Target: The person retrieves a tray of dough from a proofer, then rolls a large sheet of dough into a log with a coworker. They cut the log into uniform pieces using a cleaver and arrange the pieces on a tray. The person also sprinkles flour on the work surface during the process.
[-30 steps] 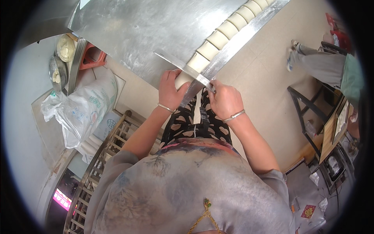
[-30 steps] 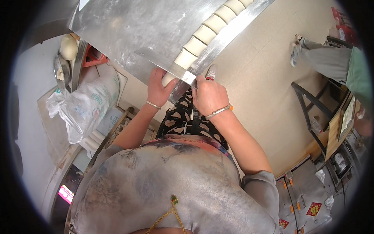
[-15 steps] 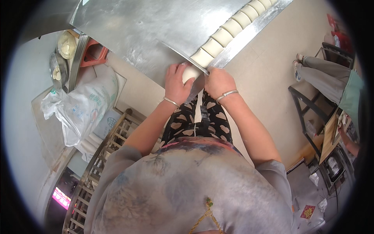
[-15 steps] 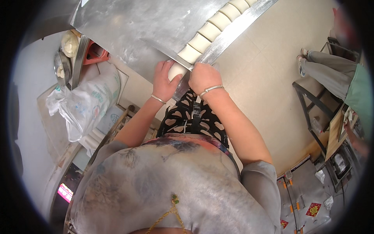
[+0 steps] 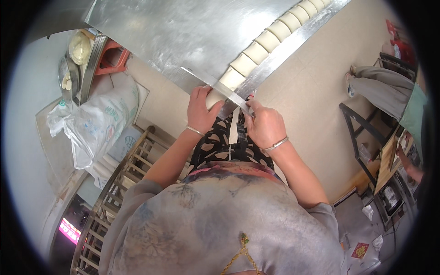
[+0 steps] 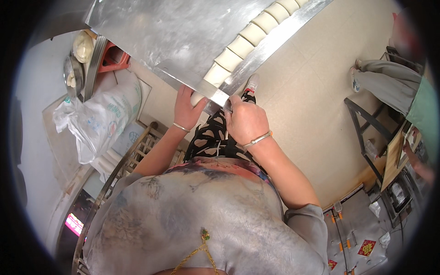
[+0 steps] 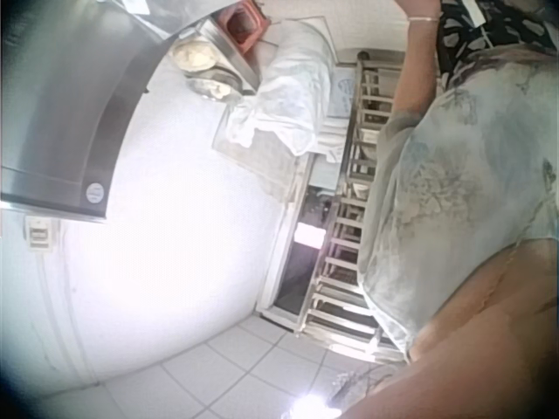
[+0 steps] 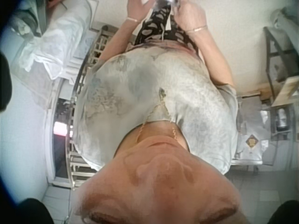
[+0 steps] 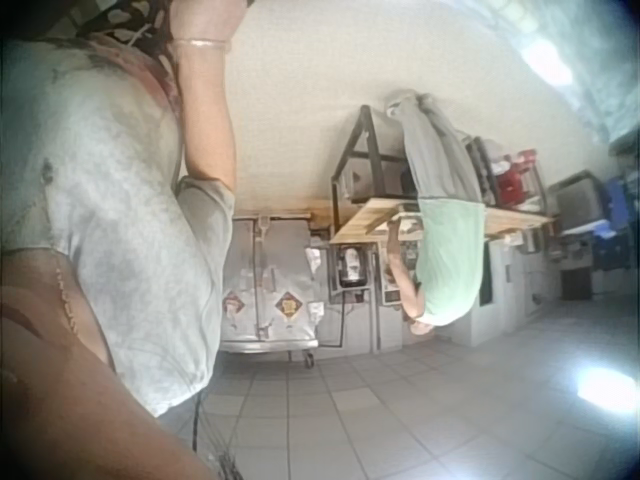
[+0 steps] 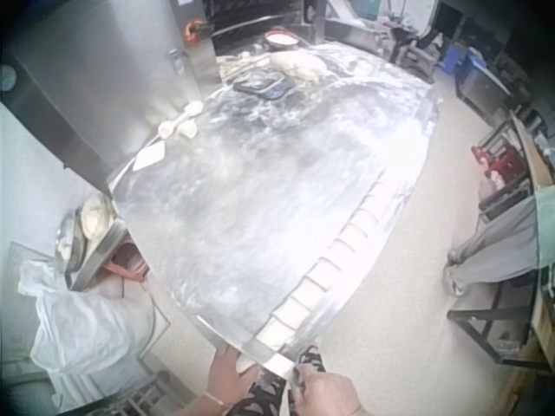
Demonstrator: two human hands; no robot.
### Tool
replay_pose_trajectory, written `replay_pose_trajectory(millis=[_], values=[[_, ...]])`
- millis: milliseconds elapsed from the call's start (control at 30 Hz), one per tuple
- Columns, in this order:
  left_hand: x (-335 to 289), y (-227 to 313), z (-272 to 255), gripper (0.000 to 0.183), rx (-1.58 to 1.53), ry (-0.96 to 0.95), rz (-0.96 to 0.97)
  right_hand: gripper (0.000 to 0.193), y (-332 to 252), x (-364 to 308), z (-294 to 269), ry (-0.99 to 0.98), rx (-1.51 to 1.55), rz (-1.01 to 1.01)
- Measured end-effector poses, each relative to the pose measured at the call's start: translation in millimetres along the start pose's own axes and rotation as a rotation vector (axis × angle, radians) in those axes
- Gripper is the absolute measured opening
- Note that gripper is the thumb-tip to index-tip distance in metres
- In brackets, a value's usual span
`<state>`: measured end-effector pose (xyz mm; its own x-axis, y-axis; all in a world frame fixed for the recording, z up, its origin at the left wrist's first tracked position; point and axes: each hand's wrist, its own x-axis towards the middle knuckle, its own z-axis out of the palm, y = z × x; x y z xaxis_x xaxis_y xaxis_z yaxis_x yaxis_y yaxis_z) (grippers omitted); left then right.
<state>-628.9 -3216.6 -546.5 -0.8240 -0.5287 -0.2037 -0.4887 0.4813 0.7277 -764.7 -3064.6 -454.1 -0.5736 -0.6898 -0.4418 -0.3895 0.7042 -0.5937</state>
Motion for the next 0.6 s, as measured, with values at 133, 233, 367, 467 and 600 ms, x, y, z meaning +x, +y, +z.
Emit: replay_pose_trajectory(millis=[133,233,367,467,600], values=[[0.8,2.2,-0.9,0.049,-0.042,-0.017,-0.011,0.018,7.8,4.5,9.0,-0.015,-0.038,0.029],[1.4,4.2,-0.4,0.048,-0.04,-0.004,0.005,0.018,7.1,8.5,12.4,-0.034,-0.082,0.059],[4.7,2.8,1.3,0.051,-0.007,-0.002,0.063,0.016,3.5,27.0,17.6,-0.148,-0.159,0.153],[8.7,0.1,3.2,0.053,-0.014,-0.018,0.06,0.019,3.6,47.7,26.2,-0.196,-0.177,0.156],[9.1,1.2,3.7,0.056,-0.02,-0.016,0.064,0.023,4.0,57.3,34.4,-0.185,-0.149,0.174]])
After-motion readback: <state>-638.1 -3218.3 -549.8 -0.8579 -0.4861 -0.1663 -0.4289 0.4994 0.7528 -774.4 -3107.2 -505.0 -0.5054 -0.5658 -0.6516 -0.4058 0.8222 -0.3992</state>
